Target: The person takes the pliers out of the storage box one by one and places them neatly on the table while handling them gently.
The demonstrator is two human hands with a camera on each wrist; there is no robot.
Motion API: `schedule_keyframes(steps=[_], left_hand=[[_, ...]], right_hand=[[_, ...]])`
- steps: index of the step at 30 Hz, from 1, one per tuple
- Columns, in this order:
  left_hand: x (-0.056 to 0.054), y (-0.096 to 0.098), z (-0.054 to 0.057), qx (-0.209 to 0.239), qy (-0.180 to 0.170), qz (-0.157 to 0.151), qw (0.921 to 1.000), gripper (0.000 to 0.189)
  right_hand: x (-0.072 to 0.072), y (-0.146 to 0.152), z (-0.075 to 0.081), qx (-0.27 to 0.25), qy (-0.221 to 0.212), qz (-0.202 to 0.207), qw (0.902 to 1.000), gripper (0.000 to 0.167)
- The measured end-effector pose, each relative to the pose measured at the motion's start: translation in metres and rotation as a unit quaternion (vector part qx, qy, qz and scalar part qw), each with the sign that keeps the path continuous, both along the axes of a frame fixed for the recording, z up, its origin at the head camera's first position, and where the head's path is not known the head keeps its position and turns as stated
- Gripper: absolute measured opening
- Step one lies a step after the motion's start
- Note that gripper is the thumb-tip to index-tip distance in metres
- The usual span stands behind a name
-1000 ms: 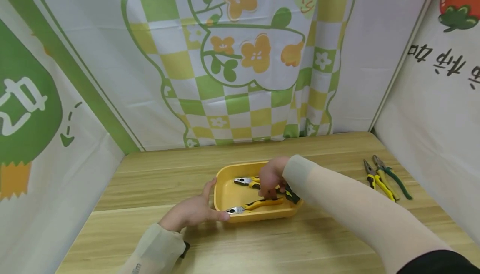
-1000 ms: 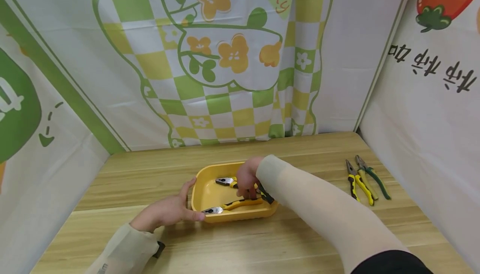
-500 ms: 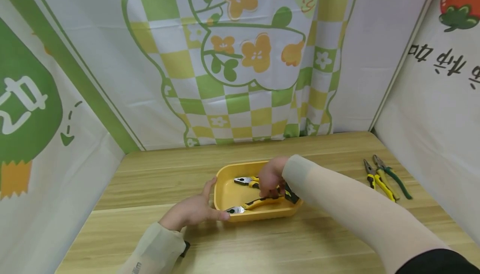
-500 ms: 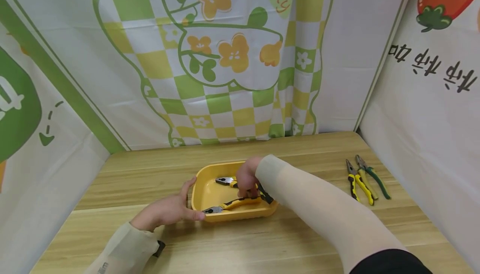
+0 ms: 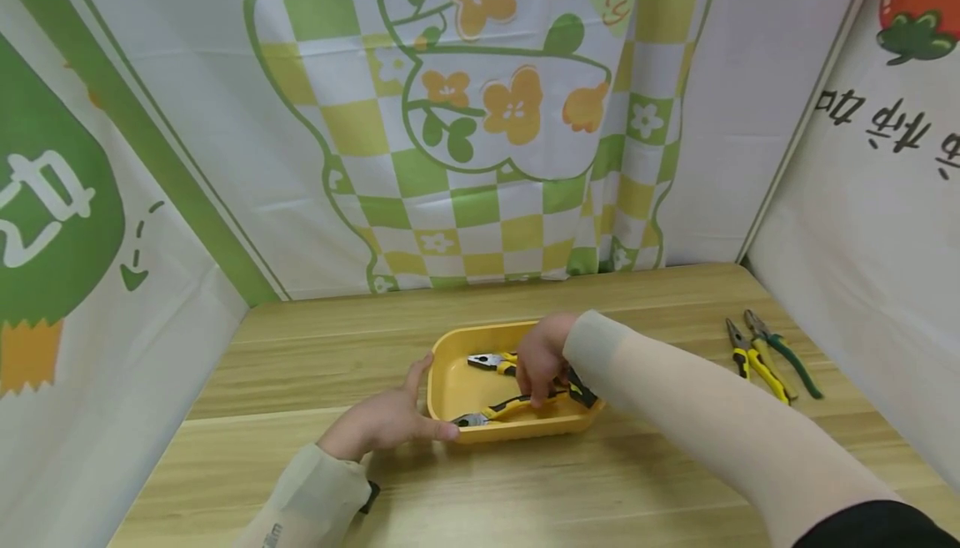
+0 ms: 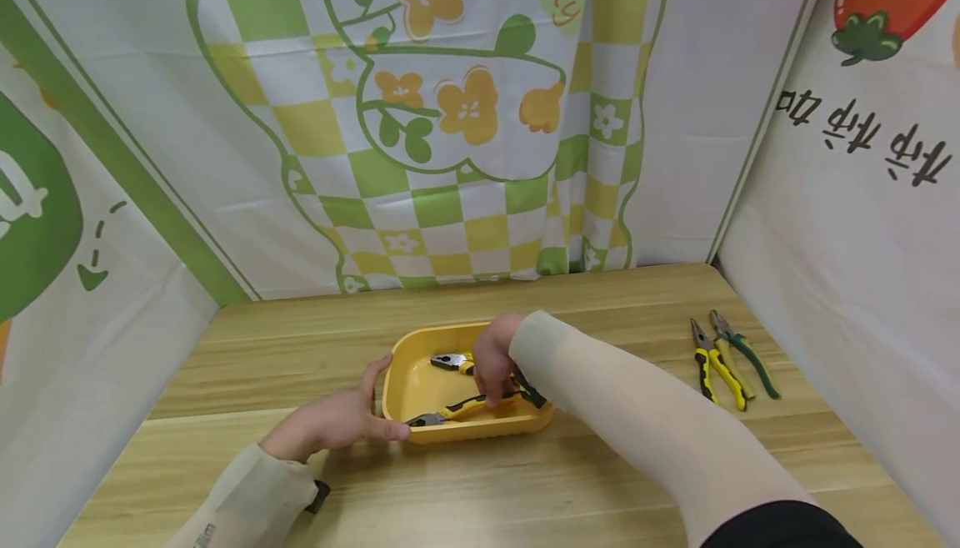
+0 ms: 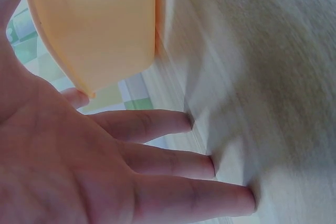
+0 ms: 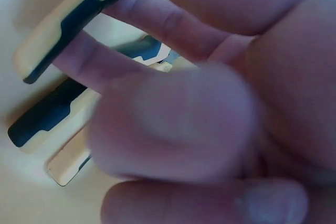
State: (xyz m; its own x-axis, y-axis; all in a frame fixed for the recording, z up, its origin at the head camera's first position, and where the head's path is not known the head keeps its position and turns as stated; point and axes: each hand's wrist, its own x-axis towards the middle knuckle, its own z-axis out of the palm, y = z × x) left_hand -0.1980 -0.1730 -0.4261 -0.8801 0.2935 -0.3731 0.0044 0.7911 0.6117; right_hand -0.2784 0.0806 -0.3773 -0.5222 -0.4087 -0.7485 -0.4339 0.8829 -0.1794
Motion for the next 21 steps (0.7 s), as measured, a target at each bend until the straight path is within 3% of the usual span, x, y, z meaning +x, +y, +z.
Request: schedule_keyframes(steps=[5,11,21], left_hand=[[0.0003,0.0001,0.0005,0.002,0.005,0.002,1.0000,0.135],[0.0015,0.0004,0.0012,0.006,0.009,0.003,0.9999,0.134],[0.0005,0.0001,-0.0013,0.005,0.013,0.001,0.9999,0.134]], right_hand=[[0.0004,-0.0028,-0.0018,0.017,0.027,0.053,0.9981,0.024],[0.0035,-0.0039,-0.0045,0.005,0.036,0.083,0.9959,0.007],[0.0045,-0.0044,-0.0061,-0.008,0.079,0.126,0.9888,0.017]])
